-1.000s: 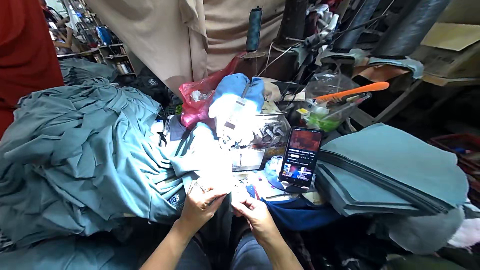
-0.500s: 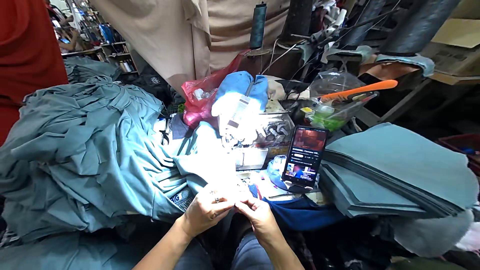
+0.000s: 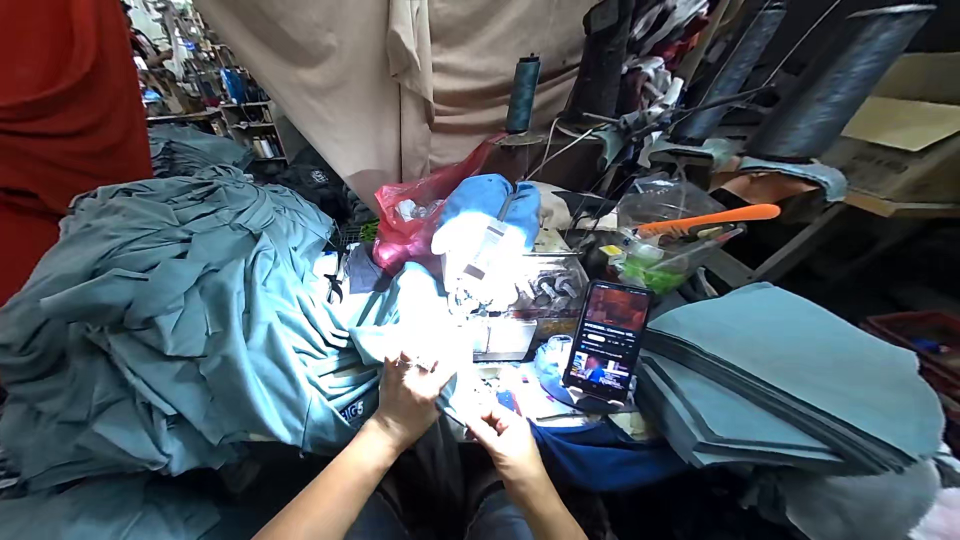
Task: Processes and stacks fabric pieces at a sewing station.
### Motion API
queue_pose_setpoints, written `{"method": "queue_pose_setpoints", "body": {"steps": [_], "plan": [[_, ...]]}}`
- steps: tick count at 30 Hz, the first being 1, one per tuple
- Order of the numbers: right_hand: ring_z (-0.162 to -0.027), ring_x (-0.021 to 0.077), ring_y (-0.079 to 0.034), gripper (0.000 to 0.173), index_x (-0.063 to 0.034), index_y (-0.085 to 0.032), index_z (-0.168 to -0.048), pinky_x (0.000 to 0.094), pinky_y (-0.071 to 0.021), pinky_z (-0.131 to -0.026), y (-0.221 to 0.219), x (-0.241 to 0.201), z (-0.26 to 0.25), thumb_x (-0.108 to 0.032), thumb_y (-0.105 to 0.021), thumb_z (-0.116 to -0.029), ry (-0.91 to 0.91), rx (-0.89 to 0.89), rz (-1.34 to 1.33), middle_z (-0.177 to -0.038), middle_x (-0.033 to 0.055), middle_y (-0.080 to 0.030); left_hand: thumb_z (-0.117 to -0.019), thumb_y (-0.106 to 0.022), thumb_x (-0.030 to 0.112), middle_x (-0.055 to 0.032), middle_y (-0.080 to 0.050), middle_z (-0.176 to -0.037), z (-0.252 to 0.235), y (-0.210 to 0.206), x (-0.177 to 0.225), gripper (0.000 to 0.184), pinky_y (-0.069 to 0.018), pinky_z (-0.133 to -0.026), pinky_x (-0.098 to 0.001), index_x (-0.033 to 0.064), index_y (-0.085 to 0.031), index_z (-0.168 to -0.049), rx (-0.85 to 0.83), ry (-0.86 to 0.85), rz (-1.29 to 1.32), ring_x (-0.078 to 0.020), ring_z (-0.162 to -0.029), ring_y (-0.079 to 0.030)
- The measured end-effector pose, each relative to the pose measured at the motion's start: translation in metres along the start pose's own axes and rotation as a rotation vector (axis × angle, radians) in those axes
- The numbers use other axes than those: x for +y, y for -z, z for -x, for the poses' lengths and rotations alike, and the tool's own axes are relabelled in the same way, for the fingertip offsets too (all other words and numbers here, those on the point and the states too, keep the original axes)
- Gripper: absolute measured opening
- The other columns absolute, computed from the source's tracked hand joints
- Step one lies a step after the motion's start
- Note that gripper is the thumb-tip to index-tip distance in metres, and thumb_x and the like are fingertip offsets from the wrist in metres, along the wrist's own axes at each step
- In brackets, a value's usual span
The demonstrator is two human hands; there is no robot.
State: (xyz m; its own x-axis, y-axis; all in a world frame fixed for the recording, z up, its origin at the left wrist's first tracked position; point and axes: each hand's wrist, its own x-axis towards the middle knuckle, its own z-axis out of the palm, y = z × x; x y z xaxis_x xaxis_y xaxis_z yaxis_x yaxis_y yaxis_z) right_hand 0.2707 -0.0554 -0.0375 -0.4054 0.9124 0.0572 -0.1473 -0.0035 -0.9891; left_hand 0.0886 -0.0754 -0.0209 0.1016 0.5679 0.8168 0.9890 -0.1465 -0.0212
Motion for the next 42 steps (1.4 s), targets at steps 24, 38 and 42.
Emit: {"method": "queue_pose_setpoints", "body": {"steps": [24, 38, 42], "plan": [[-0.046, 0.0060, -0.050, 0.014, 0.0045, -0.057, -0.103, 0.0203, -0.0444, -0.046, -0.019, -0.035, -0.112, -0.009, -0.056, -0.1041, -0.254, 0.140, 0.127, -0.060, 0.0006, -0.053, -0.0987, -0.052, 0.002, -0.0128, -0.069, -0.131, -0.057, 0.001, -0.028, 0.032, -0.0431, -0.112, -0.0581, 0.0129, -0.076, -0.117, -0.490, 0.026, 0.186, -0.0353, -0.129, -0.060], [-0.042, 0.0065, -0.049, 0.011, 0.0015, -0.054, -0.106, 0.0201, -0.0425, -0.040, -0.019, -0.028, -0.108, -0.010, -0.053, -0.1055, -0.204, 0.155, 0.008, -0.057, 0.0011, -0.052, -0.1066, -0.046, 0.019, -0.0251, -0.055, -0.143, -0.104, -0.006, -0.027, 0.039, -0.0375, -0.115, -0.0568, 0.0020, -0.059, -0.139, -0.721, 0.404, 0.359, -0.0426, -0.138, -0.049], [-0.062, 0.0104, -0.059, 0.018, 0.0077, -0.065, -0.106, 0.0273, -0.0519, -0.060, -0.016, -0.022, -0.104, -0.006, -0.067, -0.0956, -0.002, 0.230, 0.305, -0.075, 0.0074, -0.064, -0.1063, -0.046, 0.013, -0.0240, -0.052, -0.148, -0.099, 0.009, -0.015, 0.039, -0.0412, -0.111, -0.0589, 0.0016, -0.056, -0.143, -0.855, 0.387, 0.191, -0.0430, -0.138, -0.049]]}}
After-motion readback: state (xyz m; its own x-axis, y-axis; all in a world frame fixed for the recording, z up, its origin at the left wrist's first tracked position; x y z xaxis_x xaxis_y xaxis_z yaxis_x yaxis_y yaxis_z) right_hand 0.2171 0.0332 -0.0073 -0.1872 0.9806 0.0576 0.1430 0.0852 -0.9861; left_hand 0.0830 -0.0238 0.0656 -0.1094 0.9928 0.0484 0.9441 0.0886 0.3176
